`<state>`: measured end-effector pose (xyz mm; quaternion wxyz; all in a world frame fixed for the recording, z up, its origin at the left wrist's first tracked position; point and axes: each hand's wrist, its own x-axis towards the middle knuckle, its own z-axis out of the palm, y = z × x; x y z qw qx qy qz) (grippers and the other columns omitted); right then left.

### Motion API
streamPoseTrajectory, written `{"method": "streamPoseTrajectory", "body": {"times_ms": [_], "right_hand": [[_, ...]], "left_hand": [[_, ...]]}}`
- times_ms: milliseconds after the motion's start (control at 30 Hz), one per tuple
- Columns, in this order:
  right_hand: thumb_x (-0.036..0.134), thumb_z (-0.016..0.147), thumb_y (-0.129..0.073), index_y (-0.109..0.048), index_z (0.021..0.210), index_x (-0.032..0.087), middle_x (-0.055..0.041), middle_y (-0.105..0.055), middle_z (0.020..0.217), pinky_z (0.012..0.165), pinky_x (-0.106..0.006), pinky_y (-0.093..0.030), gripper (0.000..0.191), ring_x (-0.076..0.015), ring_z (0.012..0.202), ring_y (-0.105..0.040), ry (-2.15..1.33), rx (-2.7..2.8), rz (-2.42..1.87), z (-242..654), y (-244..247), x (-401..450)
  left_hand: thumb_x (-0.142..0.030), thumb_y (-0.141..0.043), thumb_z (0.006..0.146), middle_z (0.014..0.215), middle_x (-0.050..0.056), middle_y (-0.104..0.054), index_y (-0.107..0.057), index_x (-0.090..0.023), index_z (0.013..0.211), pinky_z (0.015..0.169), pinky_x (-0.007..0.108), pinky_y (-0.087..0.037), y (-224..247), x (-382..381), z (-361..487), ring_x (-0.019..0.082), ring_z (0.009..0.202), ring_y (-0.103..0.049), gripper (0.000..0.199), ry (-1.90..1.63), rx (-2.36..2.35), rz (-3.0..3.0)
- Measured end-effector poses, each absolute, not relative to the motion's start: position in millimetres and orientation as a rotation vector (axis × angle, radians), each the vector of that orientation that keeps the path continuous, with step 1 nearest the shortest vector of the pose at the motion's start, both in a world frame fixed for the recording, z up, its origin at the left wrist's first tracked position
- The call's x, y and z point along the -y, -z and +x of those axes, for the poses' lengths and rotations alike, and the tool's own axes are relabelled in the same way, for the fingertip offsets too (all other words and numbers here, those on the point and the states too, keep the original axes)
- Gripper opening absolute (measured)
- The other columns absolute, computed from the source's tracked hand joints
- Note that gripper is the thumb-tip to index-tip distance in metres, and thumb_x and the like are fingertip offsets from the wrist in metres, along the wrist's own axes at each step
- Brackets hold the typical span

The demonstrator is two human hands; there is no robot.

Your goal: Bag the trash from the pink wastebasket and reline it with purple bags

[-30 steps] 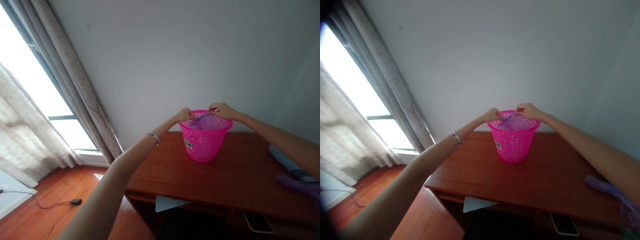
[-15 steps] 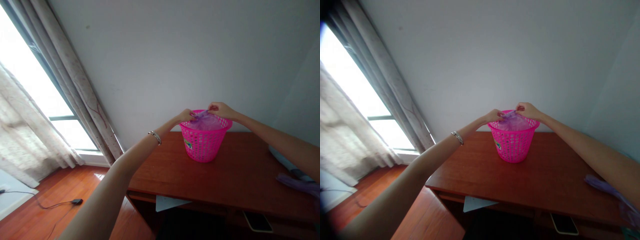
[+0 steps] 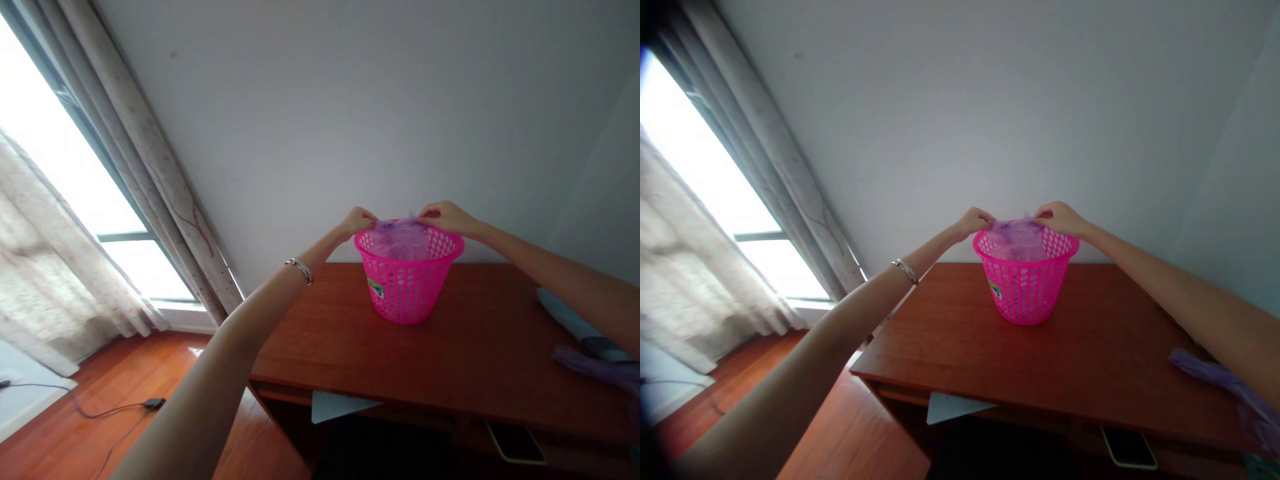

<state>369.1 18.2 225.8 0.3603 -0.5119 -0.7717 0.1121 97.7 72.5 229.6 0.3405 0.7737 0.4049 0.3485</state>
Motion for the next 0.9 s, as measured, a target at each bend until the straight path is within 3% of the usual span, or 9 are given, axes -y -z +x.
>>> {"method": "streamPoseTrajectory", "body": {"times_ms": [133, 300, 433, 567, 633, 767, 900], "right_hand": [[0.043, 0.066, -0.074, -0.062, 0.081, 0.016, -0.0072, -0.067, 0.082, 0.075, -0.036, -0.055, 0.033, -0.017, 0.073, -0.063, -0.598, 1.698, -1.291, 388.9, -226.0, -8.0], [0.032, 0.062, -0.08, -0.057, 0.079, 0.019, -0.0066, -0.067, 0.09, 0.086, -0.041, -0.055, 0.031, -0.0191, 0.085, -0.065, -0.849, 1.455, -1.07, 391.8, -233.2, 2.2], [0.029, 0.064, -0.079, -0.057, 0.078, 0.019, -0.0045, -0.067, 0.093, 0.09, -0.041, -0.053, 0.028, -0.0187, 0.091, -0.064, -0.945, 1.397, -0.936, 374.7, -244.7, 11.8], [0.025, 0.059, -0.082, -0.056, 0.076, 0.018, -0.0004, -0.064, 0.086, 0.085, -0.037, -0.053, 0.032, -0.0144, 0.083, -0.062, -0.924, 1.44, -0.815, 346.5, -258.0, 26.7], [0.023, 0.058, -0.082, -0.056, 0.077, 0.018, 0.0016, -0.061, 0.083, 0.08, -0.034, -0.053, 0.033, -0.0124, 0.079, -0.06, -0.901, 1.493, -0.759, 336.9, -264.5, 30.2], [0.016, 0.061, -0.07, -0.059, 0.086, 0.02, 0.0028, -0.06, 0.083, 0.07, -0.028, -0.052, 0.027, -0.0109, 0.076, -0.058, -0.831, 1.424, -0.71, 333.9, -270.8, 21.5], [0.011, 0.056, -0.064, -0.061, 0.089, 0.022, 0.001, -0.066, 0.09, 0.07, -0.029, -0.053, 0.035, -0.0134, 0.078, -0.061, -0.786, 1.473, -0.817, 333.3, -259.8, 9.5]], "left_hand": [[-0.004, -0.055, 0.063, 0.051, 0.001, -0.052, -0.058, -0.01, 0.056, 0.062, 0.031, -0.051, -225.7, -86.0, 82.6, 0.01, 0.051, -0.05, 0.01, -1.064, -1.186, 1.727], [-0.008, -0.053, 0.075, 0.052, -0.002, -0.045, -0.054, -0.012, 0.077, 0.064, 0.035, -0.056, -229.1, -91.3, 87.6, 0.011, 0.052, -0.051, 0.005, -1.133, -1.198, 1.539], [-0.012, -0.047, 0.081, 0.074, 0.005, -0.057, -0.048, -0.011, 0.113, 0.073, 0.03, -0.055, -241.5, -82.8, 96.2, 0.012, 0.069, -0.06, 0.032, -1.3, -1.106, 1.552], [-0.011, -0.062, 0.069, 0.117, 0.013, -0.06, -0.039, -0.016, 0.135, 0.085, 0.033, -0.052, -251.4, -61.6, 107.7, 0.017, 0.095, -0.061, 0.07, -1.364, -0.825, 2.126], [-0.011, -0.065, 0.065, 0.115, 0.012, -0.064, -0.054, -0.013, 0.125, 0.09, 0.034, -0.049, -254.1, -51.3, 114.7, 0.019, 0.098, -0.061, 0.061, -1.216, -0.708, 2.432], [-0.013, -0.061, 0.07, 0.085, 0.007, -0.072, -0.072, -0.012, 0.084, 0.086, 0.033, -0.048, -257.9, -42.3, 123.6, 0.016, 0.082, -0.063, 0.018, -1.111, -0.719, 2.648], [-0.014, -0.061, 0.069, 0.081, 0.005, -0.072, -0.073, -0.014, 0.078, 0.084, 0.031, -0.047, -261.7, -44.7, 122.6, 0.015, 0.081, -0.063, 0.015, -1.264, -0.708, 2.487]]}}
